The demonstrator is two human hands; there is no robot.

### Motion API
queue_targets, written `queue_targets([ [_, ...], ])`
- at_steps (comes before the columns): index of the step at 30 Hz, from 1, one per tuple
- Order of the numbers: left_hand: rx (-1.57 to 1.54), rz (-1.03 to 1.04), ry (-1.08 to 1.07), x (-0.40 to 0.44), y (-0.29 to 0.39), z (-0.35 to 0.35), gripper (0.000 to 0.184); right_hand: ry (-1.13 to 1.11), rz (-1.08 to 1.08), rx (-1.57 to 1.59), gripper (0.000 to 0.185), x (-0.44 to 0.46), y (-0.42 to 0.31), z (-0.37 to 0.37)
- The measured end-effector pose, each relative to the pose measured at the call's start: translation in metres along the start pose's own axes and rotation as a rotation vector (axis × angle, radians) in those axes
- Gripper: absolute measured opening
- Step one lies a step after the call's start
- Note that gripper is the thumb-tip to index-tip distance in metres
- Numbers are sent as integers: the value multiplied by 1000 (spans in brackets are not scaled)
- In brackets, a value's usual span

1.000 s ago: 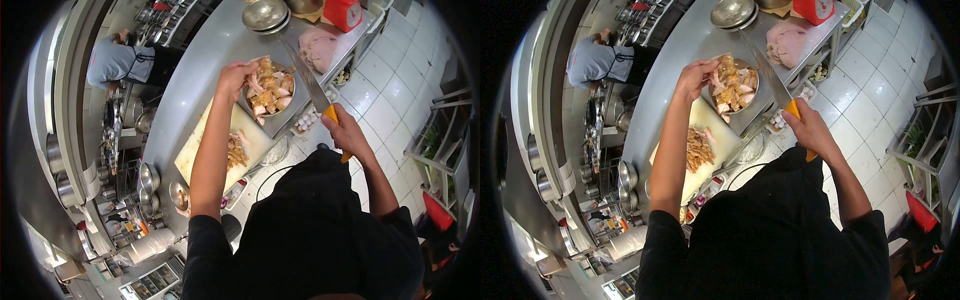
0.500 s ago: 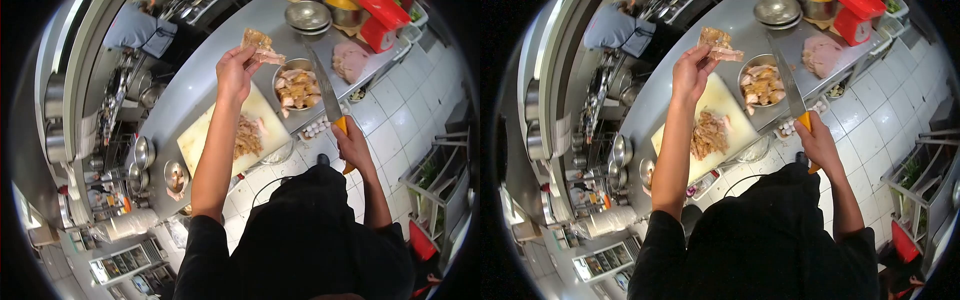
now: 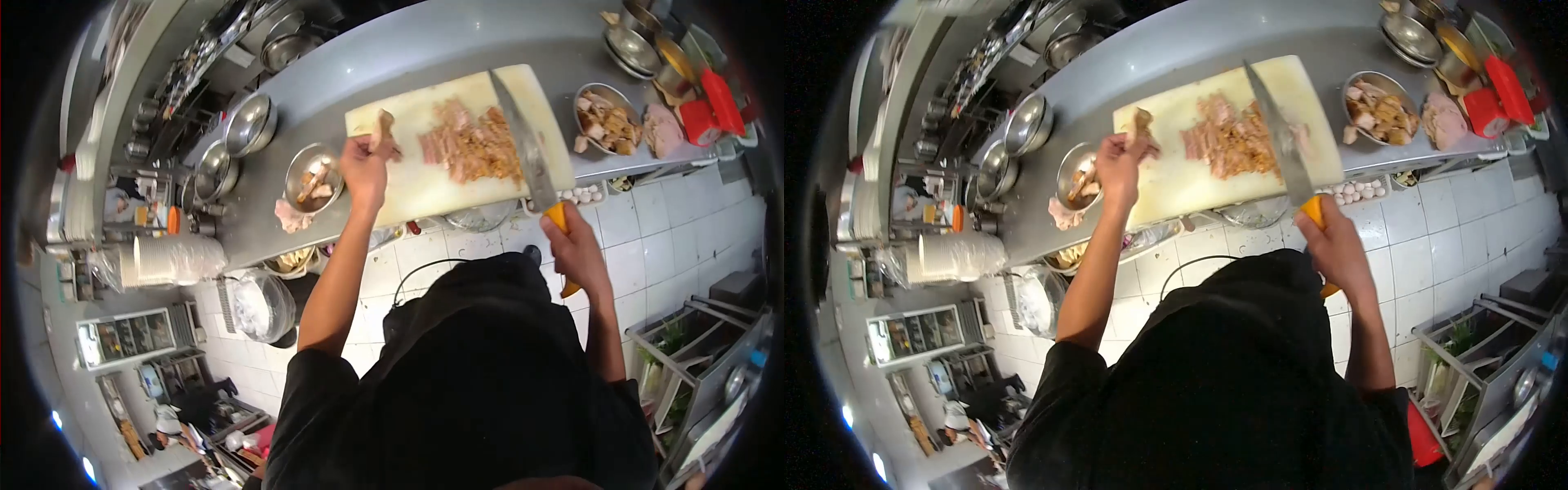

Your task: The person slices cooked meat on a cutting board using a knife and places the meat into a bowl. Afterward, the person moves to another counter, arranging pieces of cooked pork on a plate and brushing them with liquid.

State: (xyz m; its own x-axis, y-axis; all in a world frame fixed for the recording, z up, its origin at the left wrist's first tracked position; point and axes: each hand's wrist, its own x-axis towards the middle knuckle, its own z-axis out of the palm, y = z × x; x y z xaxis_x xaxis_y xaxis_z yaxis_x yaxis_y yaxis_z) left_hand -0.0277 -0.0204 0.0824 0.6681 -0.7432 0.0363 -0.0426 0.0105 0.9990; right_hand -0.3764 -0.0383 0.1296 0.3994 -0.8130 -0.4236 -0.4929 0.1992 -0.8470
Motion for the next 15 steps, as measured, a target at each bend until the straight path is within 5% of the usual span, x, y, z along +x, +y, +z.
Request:
queue_targets([
  [3, -241, -268, 182, -10, -42, -25, 21, -90, -86, -190, 29, -4, 3, 51],
  [7, -367, -302, 122, -27, -64, -53, 23, -221, -74, -377, 31, -26, -5, 93],
  [10, -279, -289, 168, -42, -62, -62, 27, -218, -57, -461, 31, -36, 6, 108],
  [15, 324, 49, 145, -59, -58, -76, 39, -103, -80, -560, 33, -49, 2, 119],
])
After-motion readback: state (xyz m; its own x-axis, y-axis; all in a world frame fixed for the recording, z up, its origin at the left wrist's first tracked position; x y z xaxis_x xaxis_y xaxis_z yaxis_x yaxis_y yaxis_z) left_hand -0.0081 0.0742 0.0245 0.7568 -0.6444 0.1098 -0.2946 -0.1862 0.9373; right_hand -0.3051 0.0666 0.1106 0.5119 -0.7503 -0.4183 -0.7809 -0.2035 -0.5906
